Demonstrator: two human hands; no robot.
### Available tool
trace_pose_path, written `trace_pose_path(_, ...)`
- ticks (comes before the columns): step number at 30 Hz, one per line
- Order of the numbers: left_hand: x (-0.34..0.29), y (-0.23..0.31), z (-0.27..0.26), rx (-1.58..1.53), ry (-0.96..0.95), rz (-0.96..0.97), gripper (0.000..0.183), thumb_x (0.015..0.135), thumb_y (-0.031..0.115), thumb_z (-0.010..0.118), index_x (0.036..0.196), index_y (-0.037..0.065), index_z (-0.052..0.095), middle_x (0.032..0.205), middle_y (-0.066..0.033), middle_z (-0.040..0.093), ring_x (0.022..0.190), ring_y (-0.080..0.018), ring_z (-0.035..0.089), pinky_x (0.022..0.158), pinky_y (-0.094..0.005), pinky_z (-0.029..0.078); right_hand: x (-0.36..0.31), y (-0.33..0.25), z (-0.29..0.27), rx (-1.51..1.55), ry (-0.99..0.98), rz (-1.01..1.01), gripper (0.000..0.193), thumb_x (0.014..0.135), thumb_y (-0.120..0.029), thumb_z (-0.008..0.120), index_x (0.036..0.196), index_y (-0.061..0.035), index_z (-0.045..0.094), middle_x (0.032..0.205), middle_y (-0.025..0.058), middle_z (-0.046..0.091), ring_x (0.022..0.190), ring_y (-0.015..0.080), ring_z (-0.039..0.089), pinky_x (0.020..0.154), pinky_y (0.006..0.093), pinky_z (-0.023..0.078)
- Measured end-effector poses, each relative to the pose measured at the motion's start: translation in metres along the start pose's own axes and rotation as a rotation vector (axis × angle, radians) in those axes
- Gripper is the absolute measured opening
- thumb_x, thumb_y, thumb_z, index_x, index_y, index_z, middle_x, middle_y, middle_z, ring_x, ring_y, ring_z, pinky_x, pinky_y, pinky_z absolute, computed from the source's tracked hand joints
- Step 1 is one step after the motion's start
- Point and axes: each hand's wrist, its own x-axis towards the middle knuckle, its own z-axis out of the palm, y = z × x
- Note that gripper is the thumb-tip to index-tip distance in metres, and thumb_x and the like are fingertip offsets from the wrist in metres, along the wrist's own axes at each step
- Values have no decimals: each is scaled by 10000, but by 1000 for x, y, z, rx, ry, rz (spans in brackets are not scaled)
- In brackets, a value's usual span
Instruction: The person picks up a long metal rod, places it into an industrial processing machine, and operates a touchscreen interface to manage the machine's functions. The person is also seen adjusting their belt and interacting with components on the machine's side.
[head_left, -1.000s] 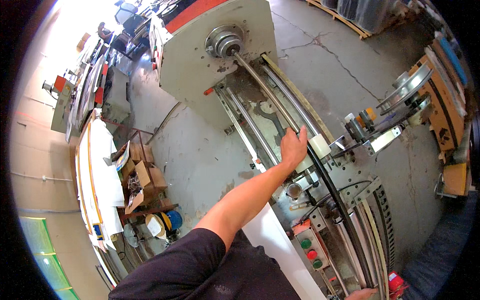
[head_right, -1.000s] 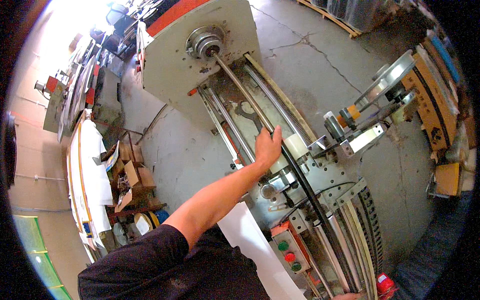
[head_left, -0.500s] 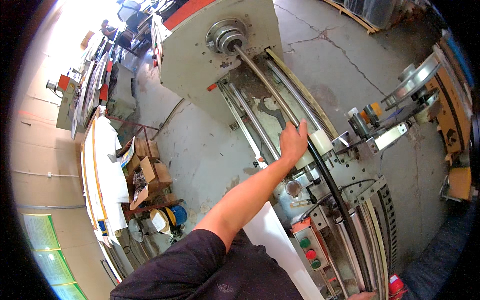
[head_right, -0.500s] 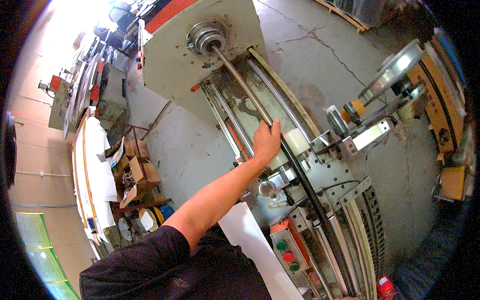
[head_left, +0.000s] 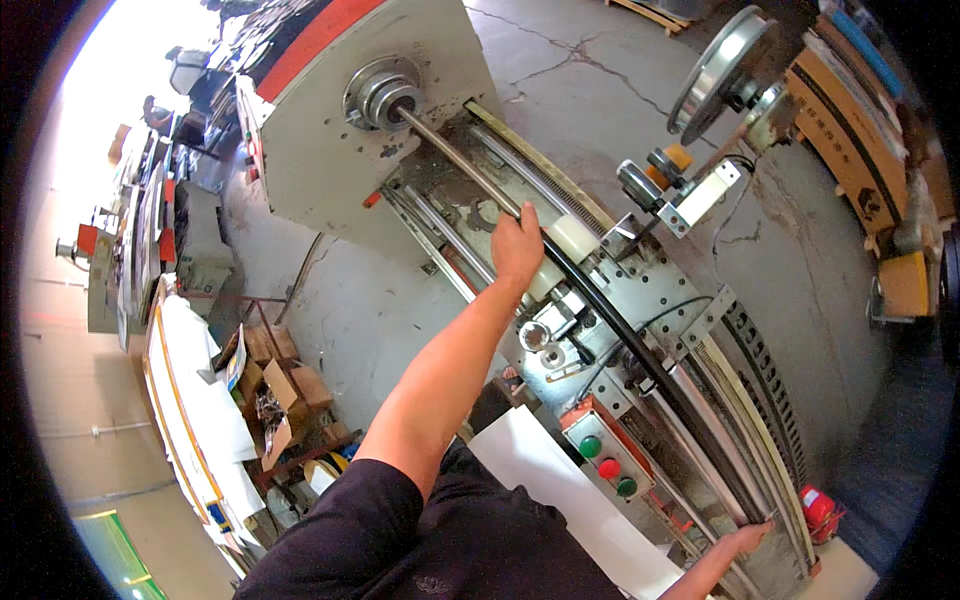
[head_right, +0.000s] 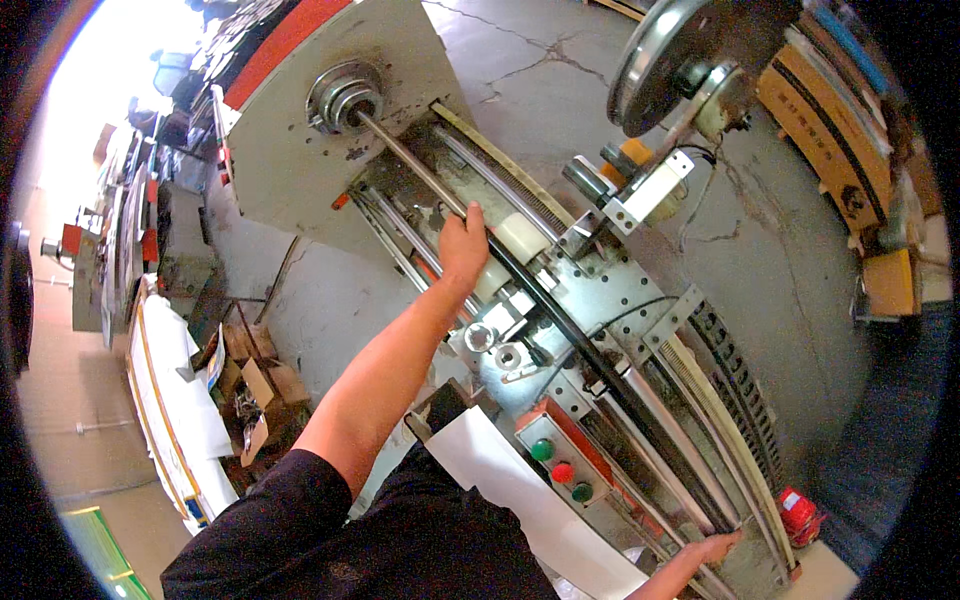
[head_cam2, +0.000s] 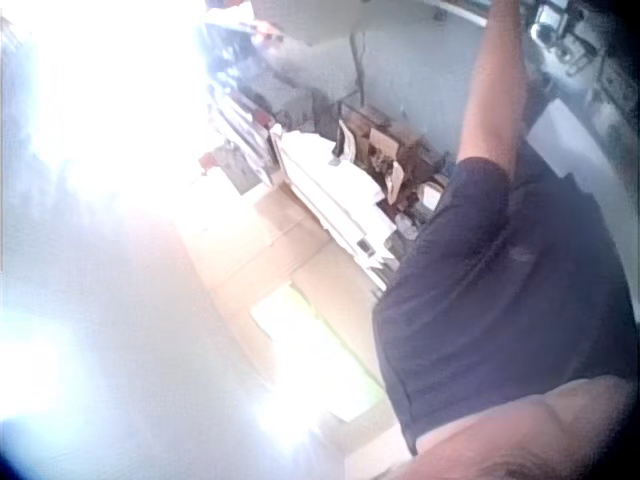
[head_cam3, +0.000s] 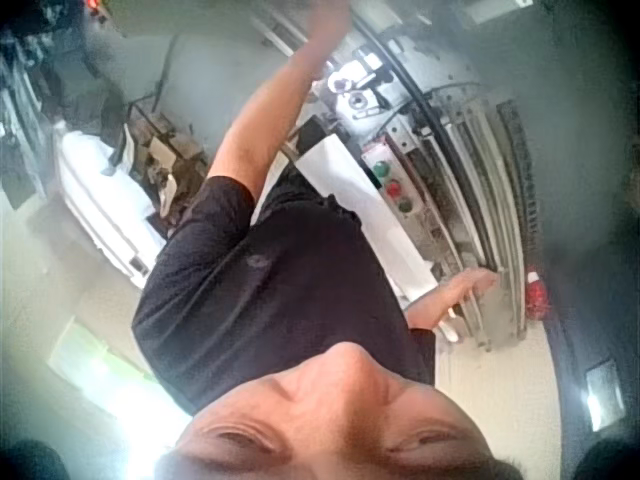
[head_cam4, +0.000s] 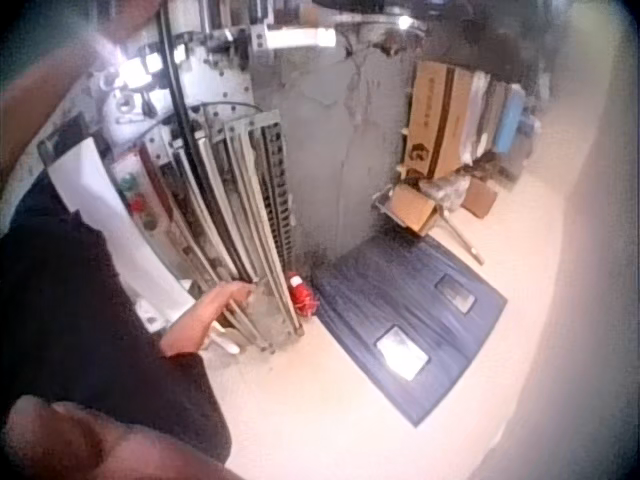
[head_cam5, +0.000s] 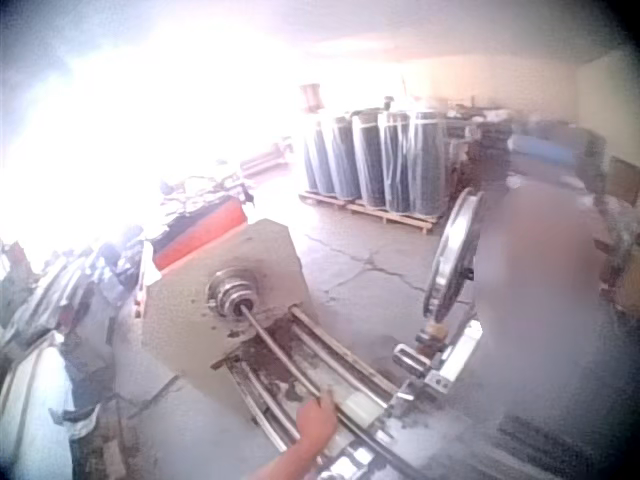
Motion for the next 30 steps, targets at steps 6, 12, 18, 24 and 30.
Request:
trace_pose_path(6,1,0,-3,-90,-82,-61,626,1037,534,543,971,-77,661,950,-340,712,953,-515,693,849,-572,515,-2,3,-1,172,-79,-31,741,1065,-564,490,1390,89,627,1387,240,659,1230,372,657,1088,457,496)
trace_pose_path(12,6,-9,2,-30,-66,-32,589,1036,485,565,976,-94,654,990,-318,721,956,-497,692,872,-553,512,55,62,36,148,36,-237,555,1105,-473,450,1428,-62,640,1327,212,701,1155,353,678,1033,469,521)
trace_pose_path(18,21,-33,13,12,-3,91,709,1006,565,593,973,-141,650,1036,-362,705,981,-514,671,900,-563,496,33,42,27,372,7,-60,780,1069,-610,504,1410,83,610,1341,200,686,1149,335,641,1034,426,466)
trace_pose_path(24,44,-44,12,-112,-174,-75,890,969,679,612,1221,-174,633,1247,-346,668,1121,-441,651,987,-513,501,0,28,21,626,-30,82,674,1084,-538,489,1471,9,563,1388,149,642,1190,265,616,1038,362,448)
trace_pose_path(30,-37,-7,-30,-321,-27,158,689,1049,523,607,1437,-40,515,1406,-181,569,1209,-309,569,1050,-419,463,-17,110,-8,777,-107,93,653,1085,-353,498,1659,-108,306,1589,163,475,1462,291,443,1197,498,377)
